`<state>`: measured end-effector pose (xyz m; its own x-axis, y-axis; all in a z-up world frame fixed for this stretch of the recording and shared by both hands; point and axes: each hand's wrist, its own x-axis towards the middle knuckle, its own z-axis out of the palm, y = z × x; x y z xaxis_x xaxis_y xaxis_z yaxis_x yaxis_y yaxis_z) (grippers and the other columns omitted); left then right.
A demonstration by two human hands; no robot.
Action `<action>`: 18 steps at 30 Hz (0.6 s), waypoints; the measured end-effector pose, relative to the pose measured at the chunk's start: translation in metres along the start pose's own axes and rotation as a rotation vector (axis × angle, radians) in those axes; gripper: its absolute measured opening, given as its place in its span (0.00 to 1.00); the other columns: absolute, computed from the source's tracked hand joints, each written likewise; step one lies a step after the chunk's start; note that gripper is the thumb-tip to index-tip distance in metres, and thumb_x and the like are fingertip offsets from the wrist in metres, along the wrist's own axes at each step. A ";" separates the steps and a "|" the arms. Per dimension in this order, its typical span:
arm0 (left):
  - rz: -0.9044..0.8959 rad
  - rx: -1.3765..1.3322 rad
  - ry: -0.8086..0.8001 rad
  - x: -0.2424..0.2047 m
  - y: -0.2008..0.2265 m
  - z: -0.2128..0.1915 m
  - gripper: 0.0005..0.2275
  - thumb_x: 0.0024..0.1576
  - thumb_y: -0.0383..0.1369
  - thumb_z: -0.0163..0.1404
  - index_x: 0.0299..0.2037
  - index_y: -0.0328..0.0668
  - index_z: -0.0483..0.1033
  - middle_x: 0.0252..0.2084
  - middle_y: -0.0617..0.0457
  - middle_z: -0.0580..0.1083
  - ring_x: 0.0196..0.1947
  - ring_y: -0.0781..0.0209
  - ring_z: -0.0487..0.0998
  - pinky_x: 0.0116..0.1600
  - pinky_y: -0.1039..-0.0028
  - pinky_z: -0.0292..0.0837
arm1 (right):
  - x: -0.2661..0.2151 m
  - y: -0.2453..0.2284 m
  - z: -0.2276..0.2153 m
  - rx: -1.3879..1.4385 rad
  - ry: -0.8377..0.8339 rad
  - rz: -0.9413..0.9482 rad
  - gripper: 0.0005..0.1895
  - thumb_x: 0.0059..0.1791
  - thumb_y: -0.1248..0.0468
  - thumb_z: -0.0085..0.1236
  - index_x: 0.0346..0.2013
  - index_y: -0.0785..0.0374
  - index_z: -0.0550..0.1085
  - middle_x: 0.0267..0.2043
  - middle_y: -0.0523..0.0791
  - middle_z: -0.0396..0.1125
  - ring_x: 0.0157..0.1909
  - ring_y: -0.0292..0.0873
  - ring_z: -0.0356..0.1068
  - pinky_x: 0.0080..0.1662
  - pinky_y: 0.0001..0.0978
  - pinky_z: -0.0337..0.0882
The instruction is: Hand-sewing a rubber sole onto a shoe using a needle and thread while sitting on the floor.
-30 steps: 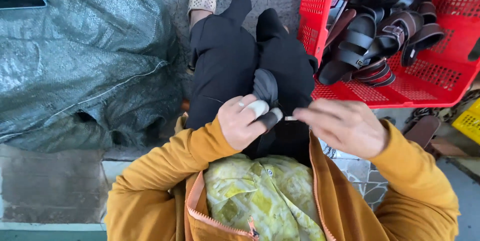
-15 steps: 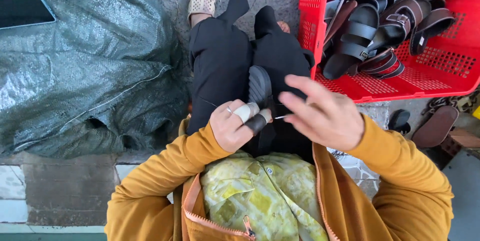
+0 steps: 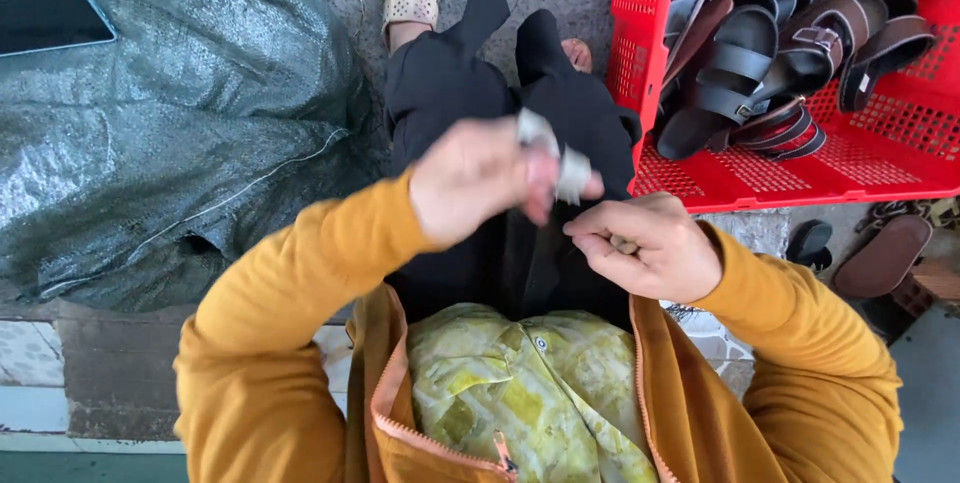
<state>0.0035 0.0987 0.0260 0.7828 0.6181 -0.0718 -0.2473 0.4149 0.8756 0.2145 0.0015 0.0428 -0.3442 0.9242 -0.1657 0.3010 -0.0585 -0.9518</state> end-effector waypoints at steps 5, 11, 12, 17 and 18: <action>-0.115 -0.597 0.409 0.040 -0.039 -0.056 0.17 0.57 0.40 0.47 0.30 0.27 0.74 0.25 0.45 0.73 0.17 0.70 0.59 0.20 0.80 0.55 | 0.013 0.013 0.005 -0.039 -0.051 -0.005 0.09 0.39 0.76 0.54 0.32 0.66 0.72 0.19 0.38 0.64 0.15 0.34 0.57 0.22 0.23 0.58; 0.130 1.687 0.440 -0.014 -0.006 -0.084 0.10 0.51 0.22 0.54 0.43 0.26 0.72 0.52 0.36 0.62 0.50 0.38 0.64 0.50 0.58 0.63 | -0.010 0.003 -0.006 -0.667 -0.045 -0.220 0.18 0.44 0.71 0.56 0.48 0.61 0.70 0.45 0.46 0.62 0.27 0.41 0.62 0.30 0.30 0.63; 0.129 1.692 0.444 -0.020 0.000 -0.065 0.10 0.51 0.22 0.54 0.43 0.26 0.72 0.52 0.36 0.62 0.50 0.38 0.64 0.50 0.58 0.63 | -0.012 0.000 -0.002 -0.666 -0.046 -0.226 0.18 0.44 0.71 0.56 0.48 0.61 0.70 0.45 0.46 0.62 0.27 0.41 0.62 0.30 0.30 0.63; 0.341 1.052 0.319 -0.053 -0.051 0.010 0.24 0.50 0.42 0.60 0.54 0.39 0.71 0.52 0.41 0.70 0.54 0.42 0.72 0.60 0.61 0.68 | -0.025 0.012 0.008 -0.797 0.054 -0.300 0.19 0.51 0.66 0.40 0.53 0.50 0.73 0.45 0.44 0.63 0.29 0.41 0.69 0.33 0.34 0.72; 0.343 1.053 0.324 -0.057 -0.054 0.015 0.24 0.50 0.42 0.60 0.54 0.39 0.71 0.52 0.41 0.70 0.54 0.42 0.72 0.60 0.61 0.68 | -0.025 0.010 0.009 -0.798 0.051 -0.304 0.19 0.51 0.66 0.40 0.53 0.50 0.73 0.45 0.44 0.63 0.29 0.41 0.69 0.33 0.34 0.72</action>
<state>-0.0192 0.0307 -0.0099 0.5460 0.7961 0.2609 0.2997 -0.4765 0.8265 0.2180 -0.0257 0.0354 -0.4766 0.8737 0.0972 0.7450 0.4601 -0.4829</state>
